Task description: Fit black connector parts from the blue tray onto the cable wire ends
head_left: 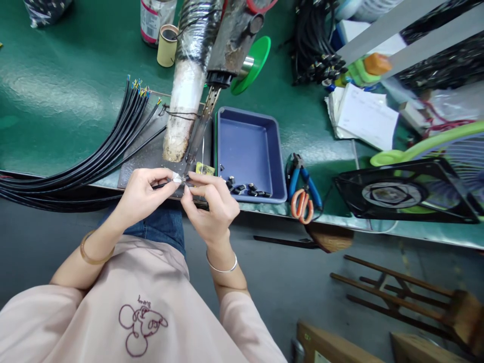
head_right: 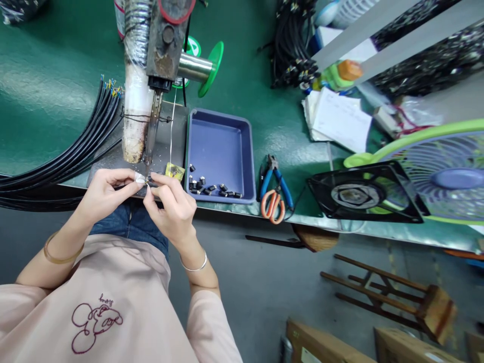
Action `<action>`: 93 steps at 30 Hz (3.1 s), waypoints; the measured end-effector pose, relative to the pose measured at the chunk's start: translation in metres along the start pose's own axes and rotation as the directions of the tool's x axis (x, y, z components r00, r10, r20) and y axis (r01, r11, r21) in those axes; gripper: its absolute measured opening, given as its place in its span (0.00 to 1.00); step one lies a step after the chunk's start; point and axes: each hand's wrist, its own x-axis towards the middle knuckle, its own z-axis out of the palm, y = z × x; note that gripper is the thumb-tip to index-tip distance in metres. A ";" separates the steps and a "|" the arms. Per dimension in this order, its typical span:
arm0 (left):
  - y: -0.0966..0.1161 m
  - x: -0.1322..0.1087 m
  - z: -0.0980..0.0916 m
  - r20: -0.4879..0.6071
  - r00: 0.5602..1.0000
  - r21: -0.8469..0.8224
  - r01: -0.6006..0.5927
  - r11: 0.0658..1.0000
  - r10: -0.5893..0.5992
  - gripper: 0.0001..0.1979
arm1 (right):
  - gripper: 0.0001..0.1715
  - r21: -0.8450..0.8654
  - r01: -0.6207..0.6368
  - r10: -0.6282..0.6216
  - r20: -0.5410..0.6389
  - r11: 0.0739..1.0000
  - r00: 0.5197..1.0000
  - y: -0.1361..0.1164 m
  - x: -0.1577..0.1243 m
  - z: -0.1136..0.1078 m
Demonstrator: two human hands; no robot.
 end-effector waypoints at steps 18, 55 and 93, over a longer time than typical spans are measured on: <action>0.017 -0.016 -0.003 0.138 0.984 0.111 -0.132 0.985 0.116 0.09 | 0.06 0.269 -0.202 0.239 -0.113 0.942 0.964 -0.002 -0.009 -0.025; 0.003 -0.026 -0.004 -0.018 1.000 -0.173 -0.028 0.984 0.025 0.07 | 0.15 0.347 -0.528 0.423 0.336 0.775 0.842 -0.015 -0.003 -0.012; 0.002 -0.012 0.003 0.031 0.997 -0.302 0.080 0.950 -0.074 0.06 | 0.11 0.193 -0.395 0.355 0.211 0.898 0.911 -0.008 -0.008 -0.009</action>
